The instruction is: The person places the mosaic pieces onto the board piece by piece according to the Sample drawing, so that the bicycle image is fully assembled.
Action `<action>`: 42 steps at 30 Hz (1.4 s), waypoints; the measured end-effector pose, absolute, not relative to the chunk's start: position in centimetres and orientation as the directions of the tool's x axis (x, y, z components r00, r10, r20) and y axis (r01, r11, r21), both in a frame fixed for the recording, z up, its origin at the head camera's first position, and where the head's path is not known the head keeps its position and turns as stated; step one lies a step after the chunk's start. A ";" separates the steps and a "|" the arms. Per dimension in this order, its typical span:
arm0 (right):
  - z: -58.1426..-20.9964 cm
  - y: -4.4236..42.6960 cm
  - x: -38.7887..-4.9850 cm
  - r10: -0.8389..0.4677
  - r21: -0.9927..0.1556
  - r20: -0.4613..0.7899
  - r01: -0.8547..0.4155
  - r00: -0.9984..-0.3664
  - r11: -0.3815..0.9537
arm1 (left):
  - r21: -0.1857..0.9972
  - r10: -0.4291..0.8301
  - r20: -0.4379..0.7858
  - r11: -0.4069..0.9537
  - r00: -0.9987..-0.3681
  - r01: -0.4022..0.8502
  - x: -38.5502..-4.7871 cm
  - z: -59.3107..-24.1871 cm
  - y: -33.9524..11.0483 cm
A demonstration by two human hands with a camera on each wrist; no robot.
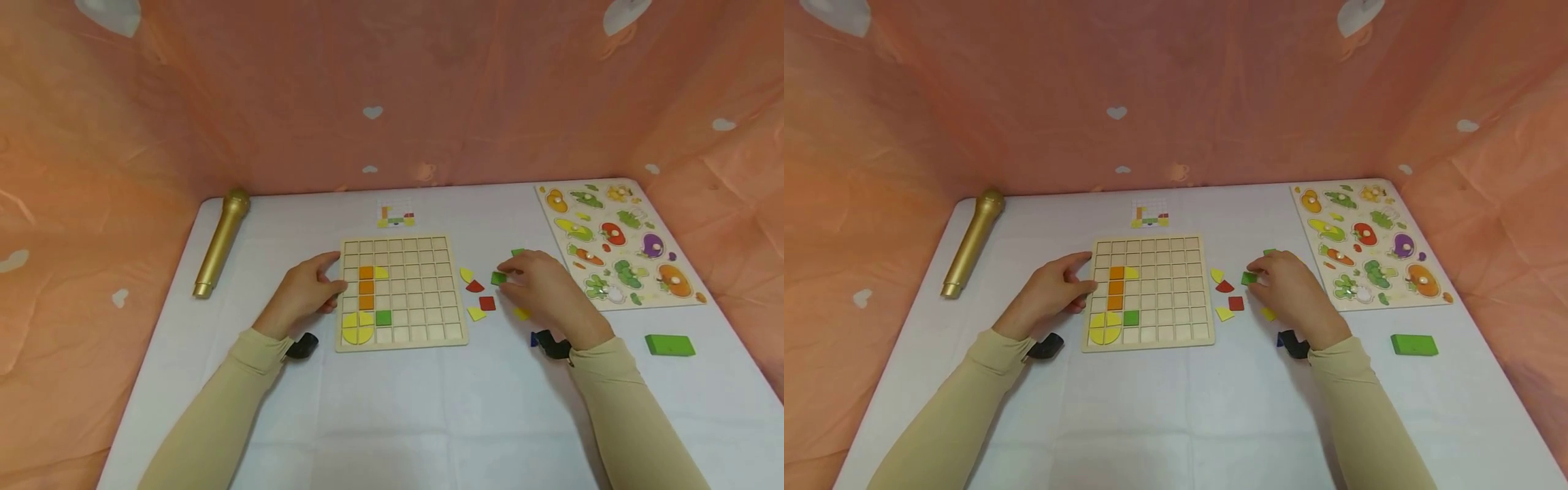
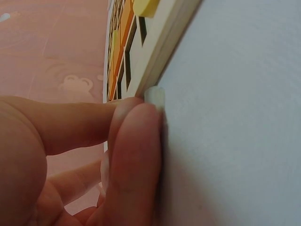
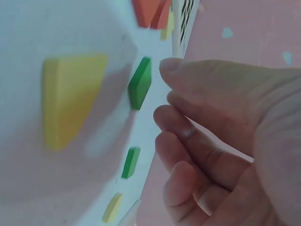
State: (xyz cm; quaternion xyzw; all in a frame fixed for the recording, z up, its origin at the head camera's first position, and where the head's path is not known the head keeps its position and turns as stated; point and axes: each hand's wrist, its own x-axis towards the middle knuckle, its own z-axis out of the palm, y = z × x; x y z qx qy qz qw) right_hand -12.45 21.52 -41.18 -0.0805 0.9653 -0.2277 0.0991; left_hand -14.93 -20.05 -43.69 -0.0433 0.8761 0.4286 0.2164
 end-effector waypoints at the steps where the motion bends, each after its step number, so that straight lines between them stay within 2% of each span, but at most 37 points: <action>1: -41.2 21.7 -12.5 -0.200 -0.451 -0.156 -0.110 -0.967 0.886 | 0.735 0.109 -0.416 0.625 -0.903 -0.263 -14.9 -43.7 -20.0; 42: -42.3 21.8 -13.2 -0.210 -0.482 -0.167 -0.106 -0.963 0.870 | 0.763 0.111 -0.406 0.588 -0.907 -0.269 -14.8 -43.9 -20.2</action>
